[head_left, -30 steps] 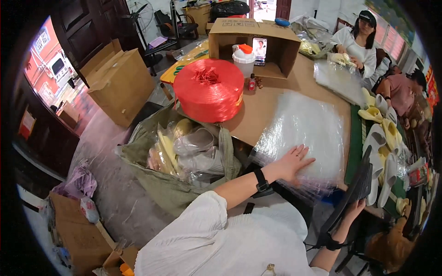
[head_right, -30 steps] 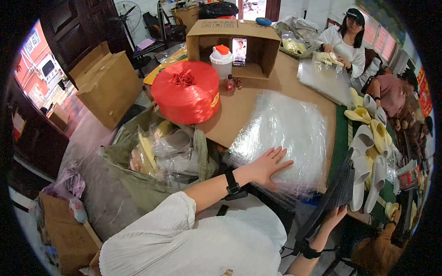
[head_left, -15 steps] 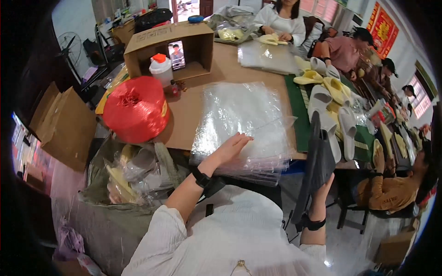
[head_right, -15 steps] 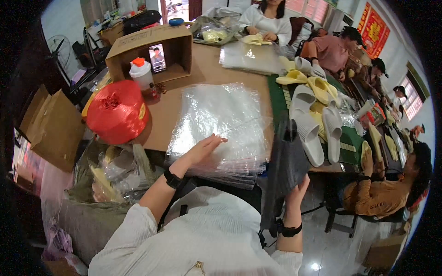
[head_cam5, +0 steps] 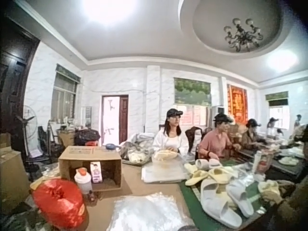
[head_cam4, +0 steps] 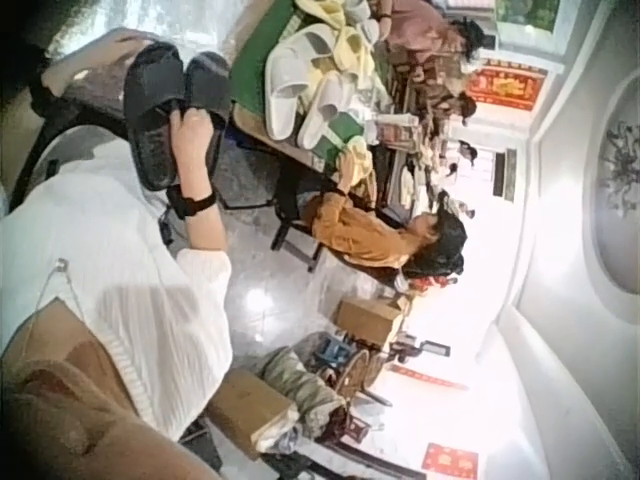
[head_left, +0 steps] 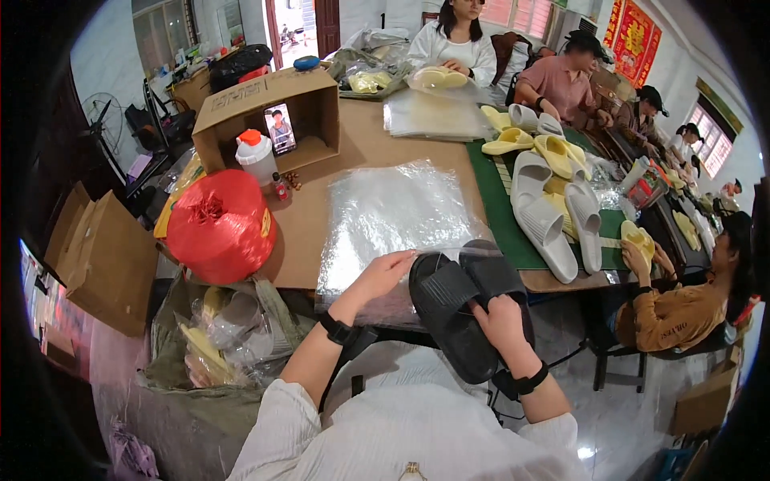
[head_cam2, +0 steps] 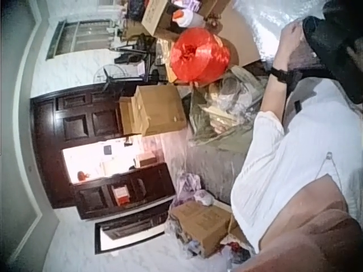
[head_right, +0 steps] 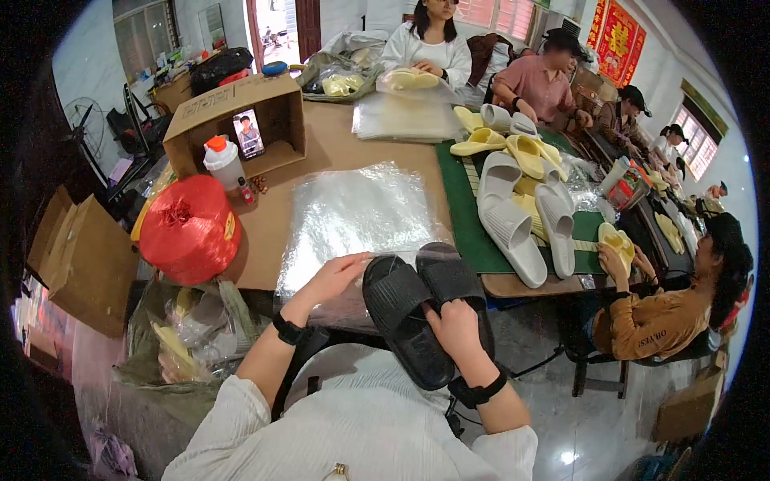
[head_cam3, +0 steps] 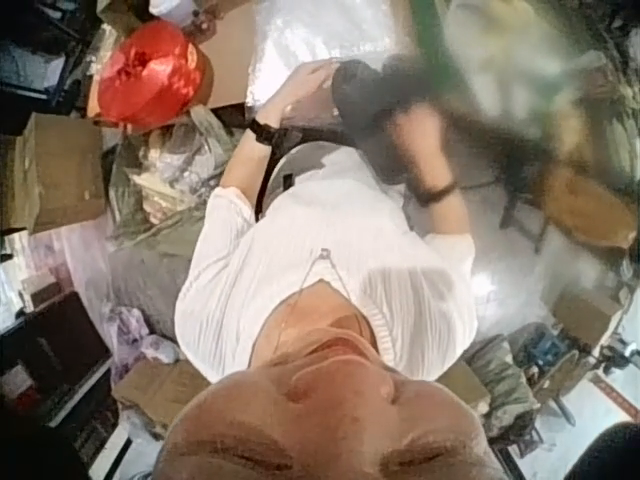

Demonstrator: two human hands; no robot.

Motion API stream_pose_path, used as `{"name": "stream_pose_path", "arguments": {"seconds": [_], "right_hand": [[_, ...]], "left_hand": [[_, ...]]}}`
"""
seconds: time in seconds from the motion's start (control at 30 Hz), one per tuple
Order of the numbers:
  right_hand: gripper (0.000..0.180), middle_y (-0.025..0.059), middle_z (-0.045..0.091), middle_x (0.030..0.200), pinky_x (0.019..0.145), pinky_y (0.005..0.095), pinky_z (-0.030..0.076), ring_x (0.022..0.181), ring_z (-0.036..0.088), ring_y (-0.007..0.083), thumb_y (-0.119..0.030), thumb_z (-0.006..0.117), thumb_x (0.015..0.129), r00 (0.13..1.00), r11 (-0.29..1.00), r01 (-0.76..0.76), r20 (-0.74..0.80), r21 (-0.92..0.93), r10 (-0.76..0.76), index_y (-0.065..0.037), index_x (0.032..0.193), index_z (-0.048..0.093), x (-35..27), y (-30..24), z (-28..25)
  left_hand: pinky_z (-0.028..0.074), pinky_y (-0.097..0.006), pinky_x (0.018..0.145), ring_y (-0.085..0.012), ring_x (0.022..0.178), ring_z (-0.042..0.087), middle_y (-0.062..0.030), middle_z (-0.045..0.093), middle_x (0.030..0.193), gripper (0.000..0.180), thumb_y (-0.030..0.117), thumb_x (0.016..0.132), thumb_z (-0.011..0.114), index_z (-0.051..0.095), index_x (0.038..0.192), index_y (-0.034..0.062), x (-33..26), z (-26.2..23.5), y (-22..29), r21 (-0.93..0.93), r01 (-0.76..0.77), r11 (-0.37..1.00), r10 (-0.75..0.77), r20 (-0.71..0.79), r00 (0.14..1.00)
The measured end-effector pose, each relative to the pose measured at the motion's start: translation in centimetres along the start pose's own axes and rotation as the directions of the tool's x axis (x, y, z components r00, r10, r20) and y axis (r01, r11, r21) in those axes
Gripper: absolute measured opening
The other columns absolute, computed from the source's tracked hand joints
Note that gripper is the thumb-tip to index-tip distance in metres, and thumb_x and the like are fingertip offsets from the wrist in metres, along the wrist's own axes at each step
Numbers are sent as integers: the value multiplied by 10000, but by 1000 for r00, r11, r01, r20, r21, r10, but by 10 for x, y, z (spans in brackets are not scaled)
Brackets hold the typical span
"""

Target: Packing pairs of slippers into individual plastic bags at a manufacturing work station.

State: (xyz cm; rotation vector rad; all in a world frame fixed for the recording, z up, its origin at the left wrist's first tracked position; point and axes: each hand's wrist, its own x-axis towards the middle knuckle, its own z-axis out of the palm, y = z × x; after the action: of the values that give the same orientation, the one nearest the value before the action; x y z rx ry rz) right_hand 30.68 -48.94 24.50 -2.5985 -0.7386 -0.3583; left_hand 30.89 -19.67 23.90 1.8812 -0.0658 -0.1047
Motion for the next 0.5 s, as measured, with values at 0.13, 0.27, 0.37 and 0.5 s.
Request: {"name": "stream_pose_path", "arguments": {"seconds": [0.13,0.27,0.37,0.5], "right_hand": [[401,239,619,705,637,459,526,700,636,393,-310,695,852,997,996,74,-15,-42,-75,48,681,641,1,-17,6],[345,236,619,725,645,463,531,709,640,397,-278,678,853,998,997,59,-3,51,-59,41,723,651,20,-31,16],[271,225,625,771,692,469,536,758,646,394,-229,663,837,998,997,62,3,50,-63,32,765,656,38,-10,48],[247,207,638,799,721,442,545,809,650,379,-215,627,857,969,970,239,-46,-53,-242,20,784,651,82,-25,54]], "left_hand": [[264,-465,1160,-453,1416,281,-195,350,1535,440,174,982,453,483,1416,107,-15,18,22,529,-228,818,270,-1,963],[162,-573,1175,-391,1467,202,-133,338,1556,417,166,984,454,516,1394,117,-28,35,40,625,-475,619,505,146,851],[143,-563,1186,-369,1475,194,-115,327,1565,420,156,979,457,514,1392,104,-34,41,59,554,-555,621,527,229,819],[126,-540,1197,-343,1485,181,-91,313,1576,417,156,989,440,514,1396,103,-44,37,66,483,-595,642,543,261,798]]}}
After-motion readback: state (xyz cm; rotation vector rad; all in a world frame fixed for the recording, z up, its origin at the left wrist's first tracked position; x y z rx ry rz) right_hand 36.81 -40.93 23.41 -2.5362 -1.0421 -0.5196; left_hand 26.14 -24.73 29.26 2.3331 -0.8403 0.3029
